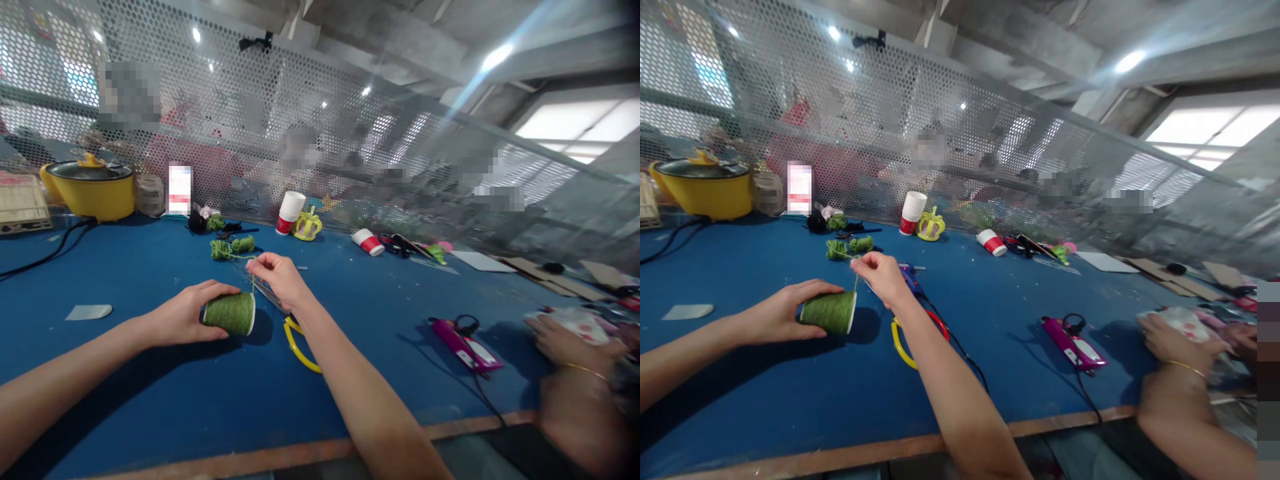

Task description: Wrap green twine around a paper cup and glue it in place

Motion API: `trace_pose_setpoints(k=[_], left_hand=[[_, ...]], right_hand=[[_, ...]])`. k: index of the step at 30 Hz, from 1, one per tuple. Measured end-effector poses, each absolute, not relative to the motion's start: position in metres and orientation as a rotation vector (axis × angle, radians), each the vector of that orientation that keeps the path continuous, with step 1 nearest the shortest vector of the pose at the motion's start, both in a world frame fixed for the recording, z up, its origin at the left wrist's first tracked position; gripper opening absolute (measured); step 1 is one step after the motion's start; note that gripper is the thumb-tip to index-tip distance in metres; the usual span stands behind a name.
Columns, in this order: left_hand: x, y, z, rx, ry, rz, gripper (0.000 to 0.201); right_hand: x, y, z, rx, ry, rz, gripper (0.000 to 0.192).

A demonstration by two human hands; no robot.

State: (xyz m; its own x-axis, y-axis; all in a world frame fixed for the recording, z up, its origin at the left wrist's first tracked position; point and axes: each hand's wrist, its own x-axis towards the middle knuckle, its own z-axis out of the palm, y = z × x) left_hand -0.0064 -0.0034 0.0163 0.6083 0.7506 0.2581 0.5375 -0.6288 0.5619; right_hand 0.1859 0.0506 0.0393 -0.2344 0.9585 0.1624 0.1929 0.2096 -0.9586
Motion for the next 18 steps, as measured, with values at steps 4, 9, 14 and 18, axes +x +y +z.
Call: trace_pose_setpoints(k=[4, 9, 14, 18], left_hand=[[-0.0073, -0.0038, 0.0170, 2.423, 0.964, 0.696, 0.054], [-0.0085, -0.0038, 0.0168, 2.444, 0.907, 0.761, 0.052], [-0.0085, -0.0027, 0.0143, 2.453, 0.843, 0.816, 0.053], [-0.0076, -0.0021, 0.0145, 2.463, 0.814, 0.849, 0.052]], right_hand=[[0.1858, 0.0511, 0.0361, -1.141, -1.626, 1.093, 0.022], [0.1846, 0.0500, 0.0331, -1.157, -1.618, 1.133, 0.022], [0.1839, 0.0481, 0.0319, -1.148, -1.601, 1.199, 0.021], [0.1838, 0.0461, 0.0329, -1.165, -1.608, 1.207, 0.022]])
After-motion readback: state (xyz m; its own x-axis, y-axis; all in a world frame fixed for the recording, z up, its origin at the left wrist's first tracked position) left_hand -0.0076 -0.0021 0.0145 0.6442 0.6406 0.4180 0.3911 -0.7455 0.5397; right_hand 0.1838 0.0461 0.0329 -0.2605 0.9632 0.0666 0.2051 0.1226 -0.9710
